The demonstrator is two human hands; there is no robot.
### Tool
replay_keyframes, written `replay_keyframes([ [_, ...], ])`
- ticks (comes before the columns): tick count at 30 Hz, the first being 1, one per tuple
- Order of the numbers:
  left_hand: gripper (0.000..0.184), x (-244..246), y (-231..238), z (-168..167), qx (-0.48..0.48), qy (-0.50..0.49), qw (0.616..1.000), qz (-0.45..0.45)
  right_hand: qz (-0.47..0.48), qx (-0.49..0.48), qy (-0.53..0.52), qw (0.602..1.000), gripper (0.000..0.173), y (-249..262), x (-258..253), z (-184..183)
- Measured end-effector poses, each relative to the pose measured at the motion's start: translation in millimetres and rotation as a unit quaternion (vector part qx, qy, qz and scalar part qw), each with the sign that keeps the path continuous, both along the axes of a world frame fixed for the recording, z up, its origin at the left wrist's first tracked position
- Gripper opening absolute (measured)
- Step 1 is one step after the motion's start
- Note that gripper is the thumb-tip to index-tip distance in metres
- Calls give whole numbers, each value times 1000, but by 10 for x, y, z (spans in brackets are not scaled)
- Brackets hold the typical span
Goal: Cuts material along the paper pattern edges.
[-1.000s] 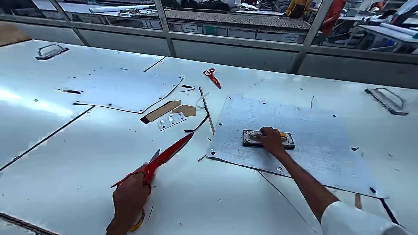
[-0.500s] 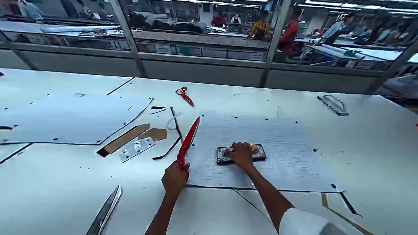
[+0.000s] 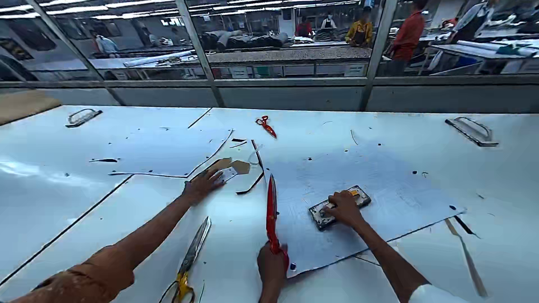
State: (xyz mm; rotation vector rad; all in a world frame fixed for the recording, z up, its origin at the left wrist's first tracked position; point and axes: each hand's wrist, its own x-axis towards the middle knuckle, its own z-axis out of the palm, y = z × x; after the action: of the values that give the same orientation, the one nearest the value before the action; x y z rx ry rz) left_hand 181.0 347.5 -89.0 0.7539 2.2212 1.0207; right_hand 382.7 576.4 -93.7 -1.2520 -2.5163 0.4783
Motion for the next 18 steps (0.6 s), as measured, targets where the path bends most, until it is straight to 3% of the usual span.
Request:
replay_keyframes([
  [5, 38, 923, -775, 107, 16, -76, 997, -1, 98, 20, 8, 995, 48, -222, 407, -64],
  [11, 37, 2216, -1369, 256, 0, -161, 987, 20, 164, -9, -50, 985, 32, -653, 933, 80],
  [15, 33, 2959, -1662, 322, -8, -211, 977, 40, 225, -1, -17, 974, 22, -937, 1334, 85],
  [18, 33, 3359, -1896, 310, -14, -226, 974, 16, 282, 17, 26, 959, 25, -1135, 1660, 27],
])
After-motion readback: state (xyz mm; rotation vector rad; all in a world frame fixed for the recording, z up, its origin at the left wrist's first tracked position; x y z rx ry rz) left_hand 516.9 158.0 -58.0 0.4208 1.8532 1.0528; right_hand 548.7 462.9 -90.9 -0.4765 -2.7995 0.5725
